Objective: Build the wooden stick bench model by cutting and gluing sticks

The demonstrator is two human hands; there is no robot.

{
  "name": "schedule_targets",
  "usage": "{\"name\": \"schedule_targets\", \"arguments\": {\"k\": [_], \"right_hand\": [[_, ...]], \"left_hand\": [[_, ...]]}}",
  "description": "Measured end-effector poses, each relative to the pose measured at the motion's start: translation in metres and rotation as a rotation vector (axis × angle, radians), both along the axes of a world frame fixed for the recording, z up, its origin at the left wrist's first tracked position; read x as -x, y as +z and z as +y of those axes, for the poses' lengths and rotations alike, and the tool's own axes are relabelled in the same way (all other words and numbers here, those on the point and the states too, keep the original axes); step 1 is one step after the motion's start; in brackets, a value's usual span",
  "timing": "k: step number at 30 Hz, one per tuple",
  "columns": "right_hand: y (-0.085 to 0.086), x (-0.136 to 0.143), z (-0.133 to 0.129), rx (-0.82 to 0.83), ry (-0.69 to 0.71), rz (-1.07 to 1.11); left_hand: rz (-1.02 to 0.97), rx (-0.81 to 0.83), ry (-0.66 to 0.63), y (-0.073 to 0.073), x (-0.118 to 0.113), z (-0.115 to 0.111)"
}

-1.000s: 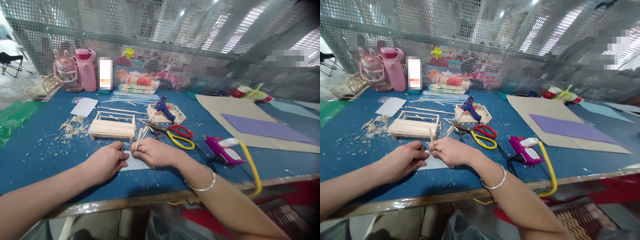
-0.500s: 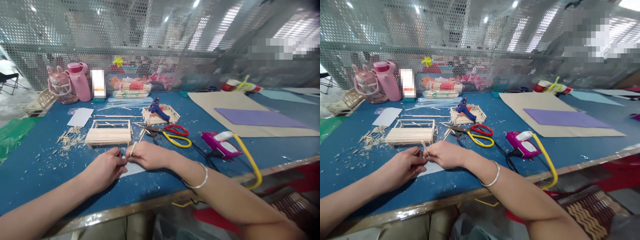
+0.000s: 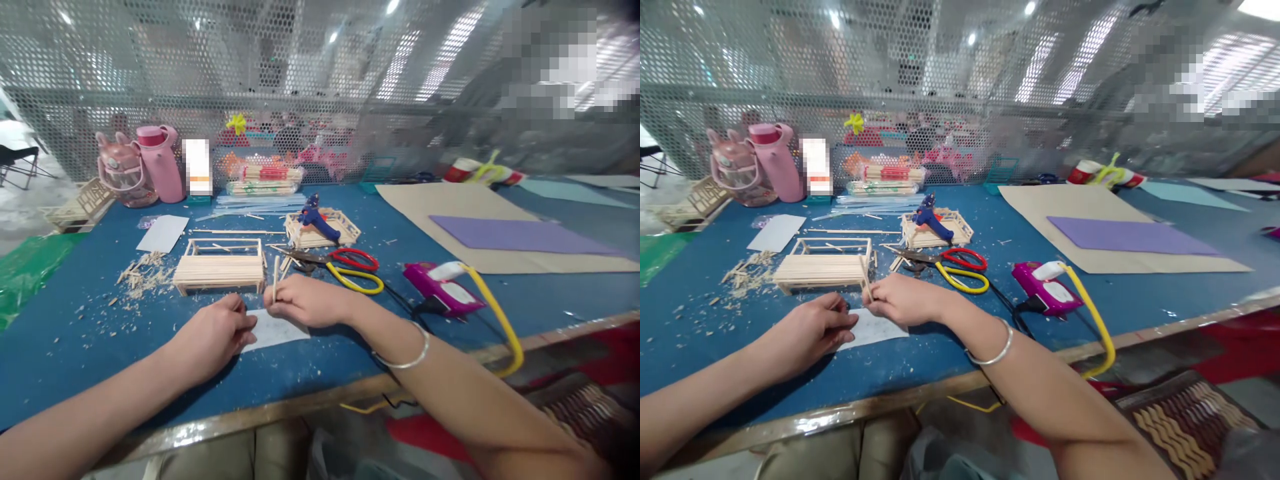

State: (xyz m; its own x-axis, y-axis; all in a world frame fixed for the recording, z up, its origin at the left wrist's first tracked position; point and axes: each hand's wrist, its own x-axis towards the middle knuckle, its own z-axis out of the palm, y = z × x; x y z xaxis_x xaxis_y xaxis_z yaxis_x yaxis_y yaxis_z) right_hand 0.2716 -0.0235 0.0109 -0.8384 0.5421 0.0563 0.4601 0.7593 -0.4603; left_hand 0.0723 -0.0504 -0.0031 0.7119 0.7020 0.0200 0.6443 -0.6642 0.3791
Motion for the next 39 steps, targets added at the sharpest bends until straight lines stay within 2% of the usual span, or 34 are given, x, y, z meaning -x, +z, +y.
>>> {"name": "schedule_targets", "arguments": {"k": [7, 11, 17, 20, 24, 31, 33, 36, 37, 39], "right_hand": [[-0.001, 0.008, 0.000, -0.023, -0.012, 0.024], [0.002, -0.001, 0.000, -0.010, -0.020, -0.008], [0.008, -0.006, -0.001, -0.080, -0.129, 0.217], [0.008, -0.003, -0.001, -0.032, -0.162, 0.224], [0.004, -0.001, 0.003, 0.028, -0.227, 0.239], [0.005, -0.006, 0.010, -0.015, -0.413, 0.304], [0.008, -0.006, 0.006, 0.025, -0.397, 0.265], [0.009, -0.003, 0.001, 0.092, -0.295, 0.227], [0.008, -0.001, 0.000, 0.104, -0.258, 0.224], [0.004, 0.002, -0.001, 0.116, -0.194, 0.212]], "left_hand": [[0.019, 0.020, 0.006, 0.001, -0.001, 0.000], [0.003, 0.010, 0.002, -0.002, -0.001, -0.001], [-0.156, -0.017, 0.149, -0.006, 0.000, 0.001], [-0.224, -0.075, 0.192, -0.005, 0.001, 0.003], [-0.206, -0.029, 0.180, -0.002, 0.000, 0.005], [-0.147, 0.023, 0.266, 0.000, 0.001, 0.006], [-0.094, -0.011, 0.309, 0.004, 0.006, 0.005], [-0.020, -0.091, 0.322, 0.010, 0.014, 0.006], [-0.019, -0.104, 0.308, 0.011, 0.015, 0.006], [-0.043, -0.107, 0.179, 0.010, 0.017, 0.007]]}}
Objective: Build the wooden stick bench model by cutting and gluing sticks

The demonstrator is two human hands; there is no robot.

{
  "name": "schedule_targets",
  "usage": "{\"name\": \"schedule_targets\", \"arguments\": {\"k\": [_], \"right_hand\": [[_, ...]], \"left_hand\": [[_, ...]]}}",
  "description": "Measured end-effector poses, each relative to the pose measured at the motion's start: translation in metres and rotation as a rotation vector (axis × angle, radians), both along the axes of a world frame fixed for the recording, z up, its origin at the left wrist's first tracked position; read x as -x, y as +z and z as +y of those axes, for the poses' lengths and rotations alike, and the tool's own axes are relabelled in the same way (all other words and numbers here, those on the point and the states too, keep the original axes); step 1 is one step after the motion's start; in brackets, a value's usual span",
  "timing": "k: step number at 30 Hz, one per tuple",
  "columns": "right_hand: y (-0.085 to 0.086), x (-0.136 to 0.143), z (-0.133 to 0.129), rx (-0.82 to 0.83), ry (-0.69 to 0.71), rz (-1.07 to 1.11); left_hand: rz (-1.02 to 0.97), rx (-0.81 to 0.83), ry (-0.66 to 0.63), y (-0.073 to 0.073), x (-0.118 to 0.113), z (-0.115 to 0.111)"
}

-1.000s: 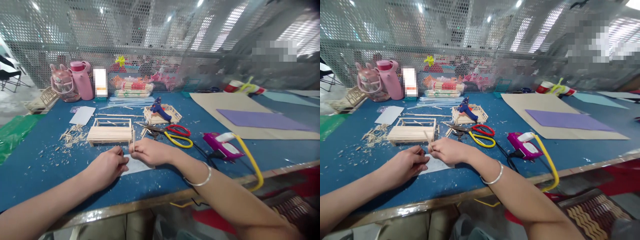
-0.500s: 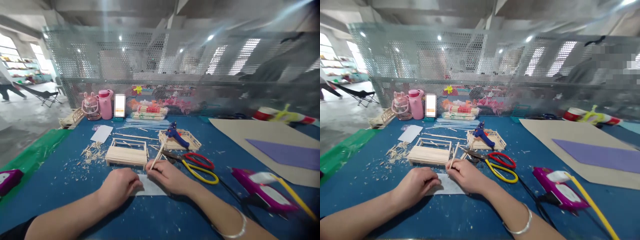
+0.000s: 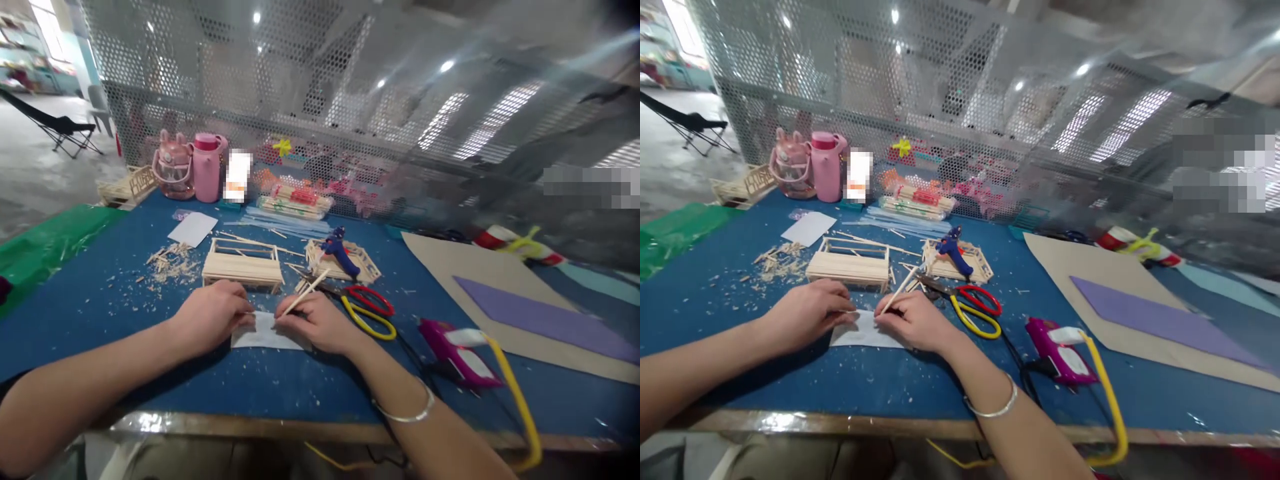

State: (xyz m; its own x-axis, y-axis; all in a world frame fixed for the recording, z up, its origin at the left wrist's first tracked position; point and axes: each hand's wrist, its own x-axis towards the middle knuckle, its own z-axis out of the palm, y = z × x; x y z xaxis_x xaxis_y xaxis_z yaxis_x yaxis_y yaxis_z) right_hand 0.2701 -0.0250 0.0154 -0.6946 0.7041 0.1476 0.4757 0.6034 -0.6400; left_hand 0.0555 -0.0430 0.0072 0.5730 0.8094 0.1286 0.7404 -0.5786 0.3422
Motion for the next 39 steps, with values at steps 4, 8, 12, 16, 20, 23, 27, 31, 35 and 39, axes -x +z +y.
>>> {"name": "schedule_targets", "arguments": {"k": [4, 8, 12, 16, 20, 23, 27, 31, 35, 39], "right_hand": [[-0.007, 0.006, -0.002, -0.028, 0.118, -0.054], [-0.004, 0.005, -0.004, -0.054, 0.205, -0.174], [-0.001, 0.003, -0.004, -0.011, 0.206, -0.222], [-0.005, 0.009, -0.006, -0.043, 0.171, -0.140], [-0.001, 0.006, -0.005, -0.003, 0.194, -0.208], [0.001, 0.004, -0.004, -0.007, 0.171, -0.226], [-0.001, 0.004, -0.003, -0.024, 0.149, -0.167], [-0.001, -0.001, -0.001, 0.010, 0.155, -0.233], [0.000, 0.002, -0.001, -0.025, 0.134, -0.181], [0.007, -0.002, -0.001, -0.002, 0.113, -0.227]], "left_hand": [[-0.007, 0.028, -0.279, -0.009, -0.005, -0.001], [0.038, 0.028, -0.286, -0.015, -0.008, -0.002], [0.047, 0.015, -0.311, -0.014, -0.007, -0.001], [0.074, 0.003, -0.301, -0.013, -0.007, -0.001], [0.038, -0.019, -0.320, -0.015, -0.006, 0.000], [0.031, -0.017, -0.332, -0.016, -0.006, 0.001], [0.045, 0.018, -0.305, -0.014, -0.006, 0.001], [0.008, 0.044, -0.300, -0.013, -0.006, 0.001], [0.049, 0.058, -0.289, -0.012, -0.008, 0.002], [0.039, 0.055, -0.270, -0.011, -0.010, 0.002]]}}
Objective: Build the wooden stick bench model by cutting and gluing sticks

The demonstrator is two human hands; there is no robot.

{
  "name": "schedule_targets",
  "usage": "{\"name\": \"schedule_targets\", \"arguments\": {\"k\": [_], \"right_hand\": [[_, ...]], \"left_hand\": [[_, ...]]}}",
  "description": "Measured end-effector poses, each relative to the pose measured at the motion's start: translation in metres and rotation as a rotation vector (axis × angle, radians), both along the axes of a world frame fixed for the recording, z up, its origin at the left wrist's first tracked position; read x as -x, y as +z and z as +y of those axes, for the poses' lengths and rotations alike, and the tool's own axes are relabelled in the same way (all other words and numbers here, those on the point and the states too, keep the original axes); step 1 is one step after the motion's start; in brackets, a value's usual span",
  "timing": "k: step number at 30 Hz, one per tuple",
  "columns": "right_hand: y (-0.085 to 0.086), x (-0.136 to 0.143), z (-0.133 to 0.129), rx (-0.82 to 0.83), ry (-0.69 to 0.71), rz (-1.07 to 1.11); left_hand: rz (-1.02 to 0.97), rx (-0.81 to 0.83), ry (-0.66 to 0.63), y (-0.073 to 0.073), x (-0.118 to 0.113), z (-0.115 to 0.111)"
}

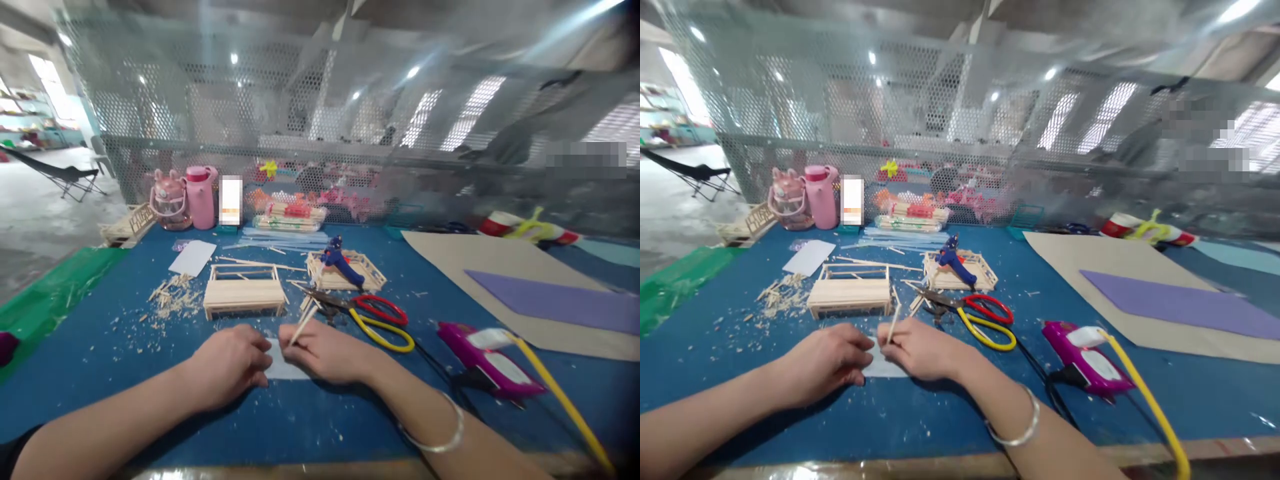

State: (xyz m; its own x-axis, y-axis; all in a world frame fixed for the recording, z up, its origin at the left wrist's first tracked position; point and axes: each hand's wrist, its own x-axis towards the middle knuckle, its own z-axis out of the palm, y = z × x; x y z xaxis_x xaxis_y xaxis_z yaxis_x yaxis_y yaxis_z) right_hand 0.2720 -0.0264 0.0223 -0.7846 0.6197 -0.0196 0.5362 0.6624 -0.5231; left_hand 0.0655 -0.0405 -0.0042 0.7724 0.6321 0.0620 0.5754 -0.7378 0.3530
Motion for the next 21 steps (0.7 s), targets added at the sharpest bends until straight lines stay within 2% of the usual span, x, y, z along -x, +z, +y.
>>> {"name": "schedule_targets", "arguments": {"k": [4, 8, 13, 17, 21], "right_hand": [[0.004, -0.007, 0.000, 0.057, -0.070, -0.056], [0.001, -0.001, -0.003, 0.019, -0.038, 0.040], [0.003, 0.002, -0.005, 0.040, -0.069, -0.053], [0.000, 0.006, -0.003, -0.023, -0.007, 0.027], [-0.004, 0.003, 0.002, 0.013, 0.008, -0.007]], "left_hand": [[0.002, -0.004, 0.000, -0.001, -0.003, 0.001], [-0.006, -0.034, 0.001, -0.002, -0.004, 0.001], [0.009, -0.035, -0.010, -0.001, -0.003, -0.002], [0.019, -0.033, -0.013, 0.001, -0.001, -0.004], [0.000, -0.016, -0.013, 0.001, 0.002, -0.004]]}}
